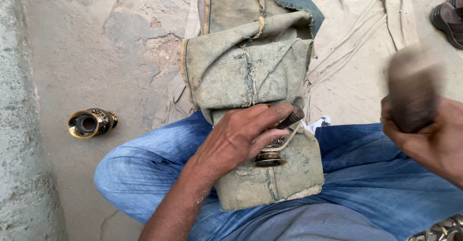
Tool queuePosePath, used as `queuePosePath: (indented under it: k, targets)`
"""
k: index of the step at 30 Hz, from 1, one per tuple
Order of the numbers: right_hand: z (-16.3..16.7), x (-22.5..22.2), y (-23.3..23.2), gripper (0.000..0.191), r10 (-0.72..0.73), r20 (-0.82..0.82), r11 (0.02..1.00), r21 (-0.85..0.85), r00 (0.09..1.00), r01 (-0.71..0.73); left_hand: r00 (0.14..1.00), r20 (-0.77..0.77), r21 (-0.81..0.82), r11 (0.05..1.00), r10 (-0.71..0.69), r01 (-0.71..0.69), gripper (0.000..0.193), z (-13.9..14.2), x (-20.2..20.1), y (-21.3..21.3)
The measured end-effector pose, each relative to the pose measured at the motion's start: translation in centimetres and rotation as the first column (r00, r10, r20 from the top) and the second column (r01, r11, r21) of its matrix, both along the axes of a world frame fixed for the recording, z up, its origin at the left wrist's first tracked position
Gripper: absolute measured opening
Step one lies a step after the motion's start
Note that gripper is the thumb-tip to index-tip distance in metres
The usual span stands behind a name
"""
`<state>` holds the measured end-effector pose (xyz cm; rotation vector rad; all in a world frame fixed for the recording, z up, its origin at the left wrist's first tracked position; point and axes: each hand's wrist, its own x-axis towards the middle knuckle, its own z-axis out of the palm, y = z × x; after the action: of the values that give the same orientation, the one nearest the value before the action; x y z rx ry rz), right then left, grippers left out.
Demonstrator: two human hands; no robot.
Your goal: The person sits cross-legged and uses a hammer and punch to shape a small brass-colored metal object resting on a cloth on their lap. They repeatedly strike the punch with the hammer while holding the object steady, occasionally rotating it to work different areas.
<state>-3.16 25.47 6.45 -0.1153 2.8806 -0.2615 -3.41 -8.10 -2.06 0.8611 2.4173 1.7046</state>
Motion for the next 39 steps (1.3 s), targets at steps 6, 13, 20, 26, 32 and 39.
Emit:
queuePosePath:
  k: [6,13,20,26,32,39]
  targets:
    - [0.0,-0.5,0.2,0.038,0.191,-0.046,0.964,0.198,0.980,-0.179,0.998,0.018,-0.022,0.998,-0.054,0.055,0.042,-0.3,-0.5,-0.3]
    - [-0.4,-0.6,0.4,0.041,0.150,0.053,0.941,0.297,0.987,-0.159,0.995,0.031,-0.022,0.995,-0.094,0.094,0.043,-0.5,-1.0,-0.4]
    - [-0.3,-1.0,0.2,0.039,0.215,0.036,0.943,0.251,0.976,-0.217,0.993,0.041,-0.020,0.994,-0.108,0.109,0.044,-0.6,-1.3,-0.5]
    - [-1.0,0.1,0.0,0.036,-0.098,0.051,0.994,0.054,0.994,0.095,0.992,0.020,-0.015,0.992,-0.125,0.125,0.043,-0.7,-1.5,-0.7]
    - [-1.7,1.2,3.0,0.036,-0.089,0.122,0.969,-0.218,0.989,0.114,0.988,0.038,-0.076,0.985,-0.150,0.153,0.043,-0.9,-1.7,-0.5]
    - [-3.8,1.4,4.2,0.027,-0.128,0.088,0.989,-0.056,0.988,0.134,0.990,-0.003,-0.051,0.988,-0.144,0.143,0.043,-1.2,-1.7,-0.6]
